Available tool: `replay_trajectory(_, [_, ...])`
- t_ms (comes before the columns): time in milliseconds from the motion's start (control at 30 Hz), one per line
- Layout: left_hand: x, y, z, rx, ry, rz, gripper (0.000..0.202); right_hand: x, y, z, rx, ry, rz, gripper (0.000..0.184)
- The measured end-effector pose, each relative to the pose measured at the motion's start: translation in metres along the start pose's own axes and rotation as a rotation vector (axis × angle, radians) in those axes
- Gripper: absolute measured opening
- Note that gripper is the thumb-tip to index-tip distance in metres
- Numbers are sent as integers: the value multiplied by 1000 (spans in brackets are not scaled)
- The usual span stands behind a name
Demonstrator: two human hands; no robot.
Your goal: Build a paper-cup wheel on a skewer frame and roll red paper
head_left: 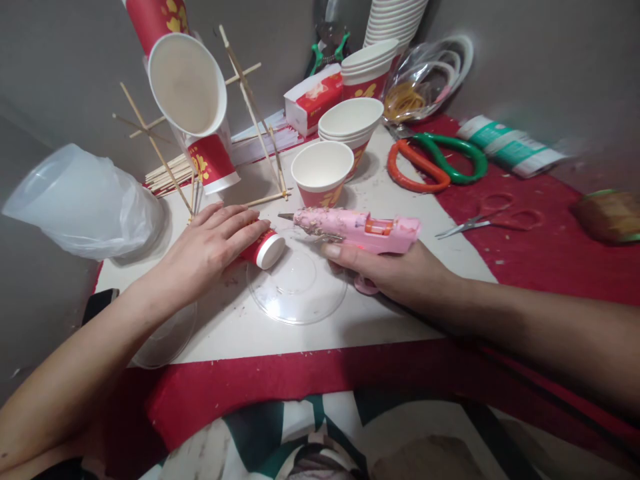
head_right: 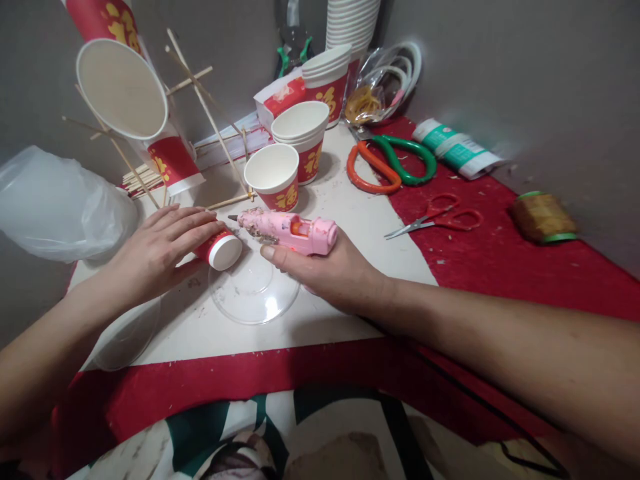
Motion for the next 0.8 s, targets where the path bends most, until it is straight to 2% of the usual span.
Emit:
replay_trajectory(167, [5,-3,2,-42,-20,22,44,0,0,-4,18,37,0,30])
replay_trajectory(267, [-1,-9,8,-48,-59,-1,45,-1,0,-2,16,18,2,28])
replay_trajectory(367, [-19,-17,17,-66,-111,-61,47,-2,7,3,-5,-17,74,32])
replay_trajectory(500, [-55,-25,29,-83,-189,-169,49,-1,14,14,-96,-66,158,41])
replay_trajectory(633, [-83,-18,32,-88,-262,-181,53,1,20,19,-265,-60,212,42])
replay_trajectory(800, [-92,-4,30,-34,-337,-180,48,4,29,11,-485,-34,273,39])
Point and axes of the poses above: each hand's wrist, its own x-axis towards the middle knuckle, its own y-axis out of the palm, z = x × y, the point moved 10 cm from there along x, towards the middle knuckle, and after that the axes turned 7 degrees about x, right-handed, at the moved point
